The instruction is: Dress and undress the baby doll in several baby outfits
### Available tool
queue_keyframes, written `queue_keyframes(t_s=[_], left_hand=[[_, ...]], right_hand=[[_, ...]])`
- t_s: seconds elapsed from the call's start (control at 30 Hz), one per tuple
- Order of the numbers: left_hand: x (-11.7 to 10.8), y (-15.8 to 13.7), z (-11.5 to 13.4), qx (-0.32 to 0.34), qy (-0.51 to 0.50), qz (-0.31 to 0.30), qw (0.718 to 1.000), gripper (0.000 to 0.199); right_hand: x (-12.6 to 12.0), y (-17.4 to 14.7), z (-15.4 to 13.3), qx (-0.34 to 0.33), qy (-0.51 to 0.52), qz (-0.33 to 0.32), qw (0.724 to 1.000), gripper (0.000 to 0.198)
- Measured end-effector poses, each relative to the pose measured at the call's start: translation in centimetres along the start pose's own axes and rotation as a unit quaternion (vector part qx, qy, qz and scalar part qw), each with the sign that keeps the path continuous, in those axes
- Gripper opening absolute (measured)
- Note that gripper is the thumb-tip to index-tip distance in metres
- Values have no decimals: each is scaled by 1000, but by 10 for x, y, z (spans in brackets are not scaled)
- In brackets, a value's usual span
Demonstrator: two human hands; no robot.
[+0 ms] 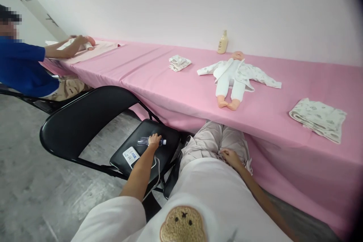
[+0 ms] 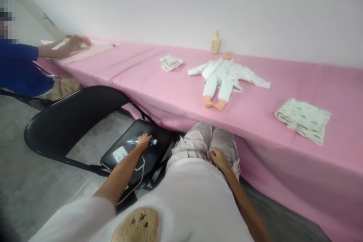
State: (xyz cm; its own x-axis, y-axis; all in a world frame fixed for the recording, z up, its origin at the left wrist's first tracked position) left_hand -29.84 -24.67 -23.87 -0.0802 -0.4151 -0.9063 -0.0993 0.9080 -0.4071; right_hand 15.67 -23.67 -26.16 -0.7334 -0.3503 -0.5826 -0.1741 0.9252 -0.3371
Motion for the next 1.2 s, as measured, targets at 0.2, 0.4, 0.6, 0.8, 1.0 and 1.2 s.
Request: queue_keyframes(t_s=[0.2, 0.4, 0.6, 0.8, 1.0, 1.2], left_hand=[[13, 1, -18, 30, -2, 12, 999, 40], [28, -3, -20, 69, 7, 2, 998, 38], [35, -5, -21, 78, 9, -2, 997, 37], [19, 3, -11, 88, 6, -33, 996, 40], [-18, 22, 33, 115, -12, -91, 989, 54], [-62, 18, 133, 208, -81, -112, 968, 46]], right_hand=[[0, 2, 5, 14, -6, -1, 1000, 44], [-2, 2, 2, 18, -4, 5, 1000, 44], [-3, 1, -1, 20, -16, 7, 1000, 42], [-5, 0, -3, 16, -17, 15, 1000, 44], [-5, -1, -5, 21, -23, 6, 999, 45], [-3, 0, -3, 24, -10, 8, 1000, 45]])
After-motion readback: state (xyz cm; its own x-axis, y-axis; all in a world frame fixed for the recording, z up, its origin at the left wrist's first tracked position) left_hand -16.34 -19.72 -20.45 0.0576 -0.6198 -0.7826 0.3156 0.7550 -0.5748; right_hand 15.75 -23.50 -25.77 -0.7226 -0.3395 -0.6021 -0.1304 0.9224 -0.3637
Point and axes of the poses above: each hand's wrist, its own y-axis towards the middle knuckle, its own x-axis out of the palm, z = x × y, the point moved 7 cm from there along y, towards the middle knuckle, and after that the axes turned 9 degrees about x, right-handed, at the moved point
